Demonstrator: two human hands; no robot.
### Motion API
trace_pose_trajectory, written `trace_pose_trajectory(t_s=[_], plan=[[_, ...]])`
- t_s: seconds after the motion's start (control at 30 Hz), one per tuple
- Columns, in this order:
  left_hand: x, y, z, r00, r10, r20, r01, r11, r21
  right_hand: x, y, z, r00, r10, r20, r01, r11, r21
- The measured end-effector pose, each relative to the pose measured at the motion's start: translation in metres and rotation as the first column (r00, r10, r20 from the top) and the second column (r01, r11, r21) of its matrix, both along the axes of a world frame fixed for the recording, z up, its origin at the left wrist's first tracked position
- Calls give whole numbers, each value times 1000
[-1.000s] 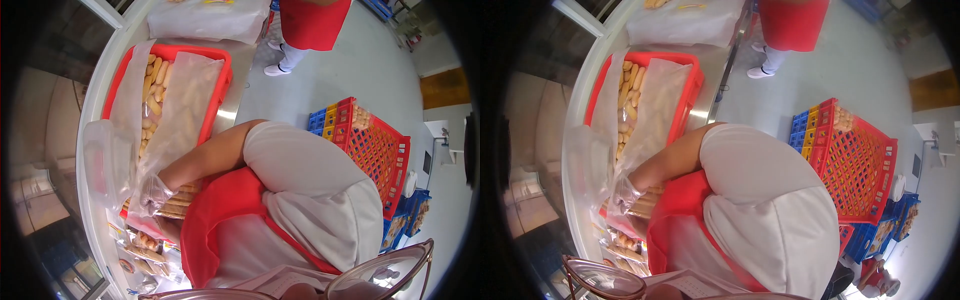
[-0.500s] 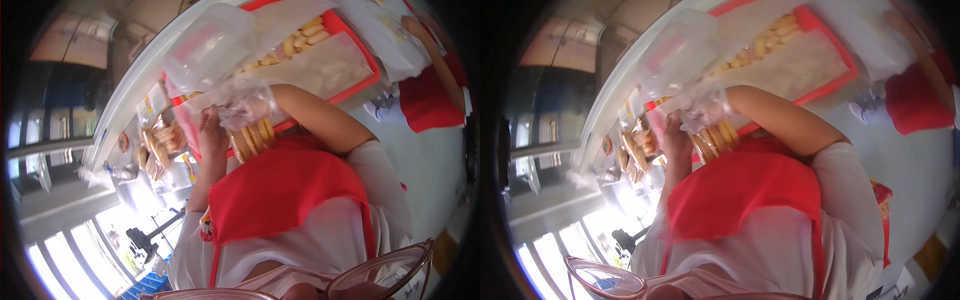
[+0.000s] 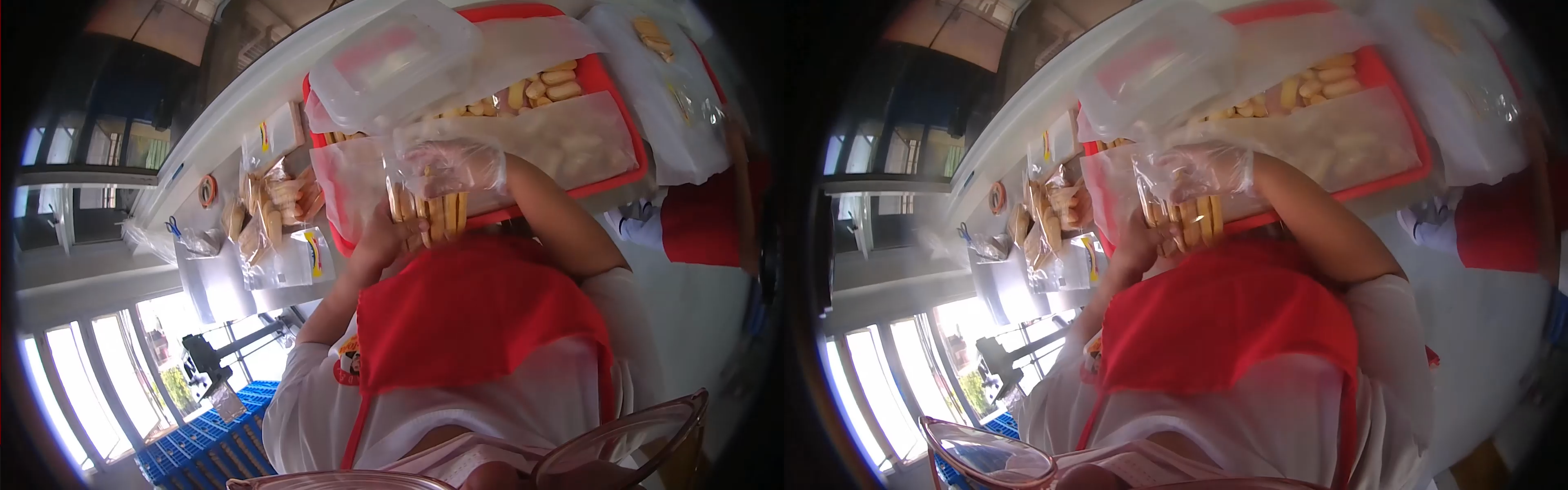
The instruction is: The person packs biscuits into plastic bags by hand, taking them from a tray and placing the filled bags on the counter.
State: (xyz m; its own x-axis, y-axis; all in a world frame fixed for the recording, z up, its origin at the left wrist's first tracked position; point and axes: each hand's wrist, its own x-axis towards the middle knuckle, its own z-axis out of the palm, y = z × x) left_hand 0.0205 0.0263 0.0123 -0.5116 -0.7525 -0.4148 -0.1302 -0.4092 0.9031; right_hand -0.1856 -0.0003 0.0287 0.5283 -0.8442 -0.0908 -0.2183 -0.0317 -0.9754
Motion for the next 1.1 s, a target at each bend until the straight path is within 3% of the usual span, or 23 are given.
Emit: trace_pose_trajectory(t_s=[0.07,0.1,0.13,0.2,0.23,0.33,0.37,0.47,0.53,0.63,0.73,0.83,0.93,1.03,1.1], plan=[[-3,-3,18,998,44,34,-39,990,-138,-2,0,8,990,-3,-138,2,1000,-2],[3,-12,8,990,-34,136,81,933,-350,-4,-1,9,986,-6,-167,11,1000,28],[5,-19,11,987,-48,152,104,918,-382,-5,0,11,980,-6,-198,18,998,59],[7,-29,17,981,-69,181,144,884,-445,-5,2,7,977,-167,-136,172,985,20],[9,-34,17,995,-79,54,94,886,-454,-5,3,2,964,-247,-101,249,969,1],[18,-34,15,940,98,-326,-161,972,-170,-13,-2,-23,788,-537,302,473,841,263],[18,-30,0,899,244,-363,-287,956,-68,-12,-3,-28,750,-574,330,527,819,226],[0,-21,-7,839,316,-443,-312,946,84,3,1,-33,675,-604,424,618,777,121],[-8,-22,-6,826,354,-438,-388,922,12,14,8,-34,691,-540,481,602,798,32],[-12,-28,-1,819,401,-411,-454,891,-35,16,17,-23,792,-584,181,606,789,-106],[-5,-32,1,845,407,-346,-438,899,-13,11,27,-17,855,-511,87,518,832,-200],[-4,-31,-6,849,393,-354,-434,900,-41,13,32,-27,833,-434,343,450,892,34],[-7,-28,-5,827,390,-405,-399,915,65,12,34,-23,811,-555,183,521,829,204],[-9,-25,-2,807,401,-434,-385,914,127,20,33,-20,662,-664,348,629,744,223],[-10,-23,4,793,402,-457,-389,912,127,14,32,-32,659,-705,263,688,706,169]])
